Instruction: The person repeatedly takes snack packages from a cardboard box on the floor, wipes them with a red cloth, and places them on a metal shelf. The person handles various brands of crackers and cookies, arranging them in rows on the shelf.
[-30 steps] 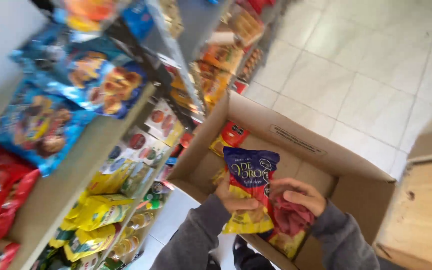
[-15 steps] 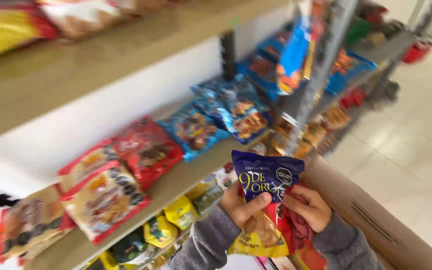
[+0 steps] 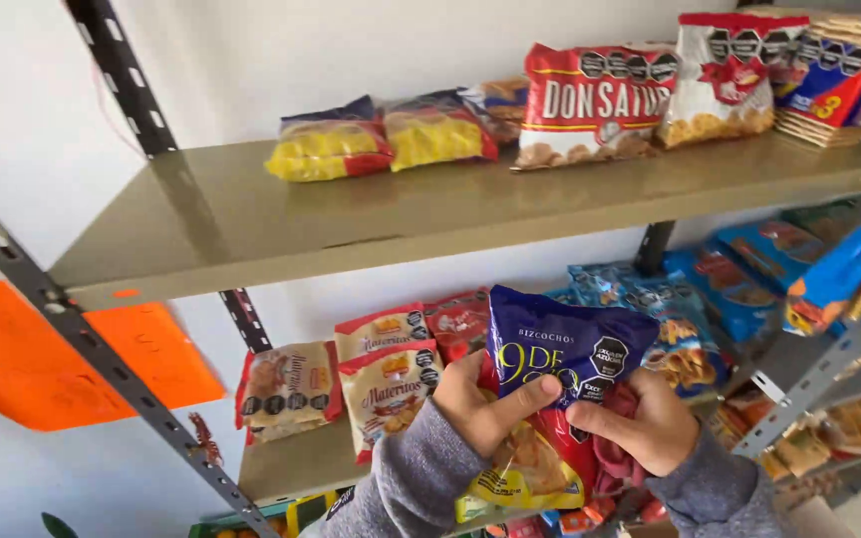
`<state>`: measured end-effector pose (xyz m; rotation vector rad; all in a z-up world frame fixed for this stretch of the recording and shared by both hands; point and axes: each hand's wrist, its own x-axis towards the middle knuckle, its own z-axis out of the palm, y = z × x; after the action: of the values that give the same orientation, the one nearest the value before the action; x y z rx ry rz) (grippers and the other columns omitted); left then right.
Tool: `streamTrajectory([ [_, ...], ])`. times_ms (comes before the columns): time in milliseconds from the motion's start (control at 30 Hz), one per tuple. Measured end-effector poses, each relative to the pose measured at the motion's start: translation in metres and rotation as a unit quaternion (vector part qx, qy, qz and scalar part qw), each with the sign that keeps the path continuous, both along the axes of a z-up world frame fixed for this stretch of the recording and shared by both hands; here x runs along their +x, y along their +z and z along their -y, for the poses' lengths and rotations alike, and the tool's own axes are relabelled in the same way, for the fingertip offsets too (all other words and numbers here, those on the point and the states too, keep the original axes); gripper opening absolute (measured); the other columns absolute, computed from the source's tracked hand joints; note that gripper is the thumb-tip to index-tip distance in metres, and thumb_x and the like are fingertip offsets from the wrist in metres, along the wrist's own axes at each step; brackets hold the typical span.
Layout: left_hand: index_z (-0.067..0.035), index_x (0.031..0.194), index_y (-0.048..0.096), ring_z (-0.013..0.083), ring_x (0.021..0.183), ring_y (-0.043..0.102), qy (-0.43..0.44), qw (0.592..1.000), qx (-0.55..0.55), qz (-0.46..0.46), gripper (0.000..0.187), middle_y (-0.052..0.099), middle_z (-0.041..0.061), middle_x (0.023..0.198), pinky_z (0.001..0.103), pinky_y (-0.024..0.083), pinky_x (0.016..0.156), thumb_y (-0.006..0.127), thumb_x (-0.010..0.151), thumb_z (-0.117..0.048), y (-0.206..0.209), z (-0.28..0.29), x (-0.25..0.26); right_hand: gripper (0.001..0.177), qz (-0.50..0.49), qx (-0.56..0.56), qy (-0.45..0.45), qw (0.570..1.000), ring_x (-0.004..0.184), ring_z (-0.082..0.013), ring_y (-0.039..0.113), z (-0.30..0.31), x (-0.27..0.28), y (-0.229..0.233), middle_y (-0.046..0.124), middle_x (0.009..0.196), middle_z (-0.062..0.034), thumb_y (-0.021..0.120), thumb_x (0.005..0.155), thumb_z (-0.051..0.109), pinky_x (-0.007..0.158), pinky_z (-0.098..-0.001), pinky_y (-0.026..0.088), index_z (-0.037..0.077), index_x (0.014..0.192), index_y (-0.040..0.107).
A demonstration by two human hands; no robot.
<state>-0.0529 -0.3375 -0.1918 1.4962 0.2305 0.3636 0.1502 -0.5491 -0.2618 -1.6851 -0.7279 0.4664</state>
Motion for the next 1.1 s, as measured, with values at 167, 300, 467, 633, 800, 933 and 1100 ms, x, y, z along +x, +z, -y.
streamTrajectory([
  [167,-0.011,0.140,0.088,0.0159,0.111,0.091,0.027,0.987,0.061,0.146,0.055,0.098,0.005,0.127,0.036,0.080,0.106,0.104,0.095,-0.039,0.031,-0.041,-0.024,0.045,0.176,0.084,0.053,0.979,0.106,-0.0241,0.103,-0.055,-0.028,0.074,0.110,0.112,-0.0088,0.112,0.084,0.030,0.098,-0.0412,0.083,0.006,0.121,0.102],
  [300,-0.006,0.136,0.090,0.0262,0.103,0.095,0.054,0.990,0.037,0.126,0.048,0.100,0.012,0.123,0.042,0.085,0.097,0.100,0.098,-0.032,0.097,-0.068,-0.036,0.054,0.164,0.071,0.019,0.984,0.098,-0.0284,0.101,-0.076,-0.030,0.122,0.109,0.113,-0.0140,0.109,0.083,0.031,0.089,-0.0438,0.083,0.001,0.127,0.100],
  [467,0.006,0.154,0.072,0.0426,0.102,0.094,0.134,0.970,-0.091,0.180,0.073,0.093,0.030,0.135,0.051,0.084,0.095,0.094,0.094,-0.028,0.188,-0.120,-0.031,0.045,0.258,0.189,-0.057,0.946,0.052,-0.0177,0.050,-0.095,-0.015,0.164,0.060,0.069,-0.0020,0.057,0.126,0.044,0.052,-0.0396,0.039,0.008,0.108,0.078],
  [633,-0.004,0.152,0.075,0.0384,0.109,0.094,0.176,0.958,-0.074,0.216,0.070,0.094,0.023,0.137,0.051,0.083,0.102,0.093,0.094,-0.039,0.218,-0.189,0.006,0.042,0.076,0.359,0.072,0.927,0.096,-0.0248,0.078,-0.133,0.007,0.199,0.079,0.115,-0.0087,0.060,0.103,0.042,0.084,-0.0391,0.065,0.012,0.132,0.067],
  [800,-0.007,0.163,0.075,0.0344,0.132,0.092,0.192,0.938,-0.023,0.287,0.078,0.091,0.019,0.152,0.049,0.080,0.118,0.091,0.098,-0.047,0.208,-0.230,0.032,0.052,0.012,0.466,0.074,0.881,0.093,-0.0208,0.068,-0.192,-0.010,0.273,0.072,0.110,-0.0037,0.057,0.091,0.004,0.064,-0.0388,0.055,0.021,0.138,0.068],
  [933,-0.008,0.165,0.076,0.0263,0.140,0.086,0.187,0.936,-0.042,0.295,0.078,0.090,0.014,0.156,0.043,0.073,0.126,0.086,0.102,-0.052,0.203,-0.234,0.044,0.070,0.223,0.520,0.120,0.816,0.130,-0.0300,0.083,-0.265,-0.022,0.312,0.076,0.158,-0.0194,0.066,0.114,-0.013,0.110,-0.0444,0.073,0.021,0.174,0.051],
  [1100,-0.018,0.153,0.071,0.0340,0.034,0.065,0.165,0.944,-0.047,0.283,0.064,0.078,0.022,0.072,0.044,0.049,0.025,0.073,0.112,-0.068,0.181,-0.256,0.068,0.097,0.622,0.244,0.081,0.739,0.197,-0.0612,0.014,-0.303,-0.059,0.284,0.036,0.205,-0.0317,0.056,0.100,-0.030,0.165,-0.0765,0.019,0.007,0.190,0.054],
])
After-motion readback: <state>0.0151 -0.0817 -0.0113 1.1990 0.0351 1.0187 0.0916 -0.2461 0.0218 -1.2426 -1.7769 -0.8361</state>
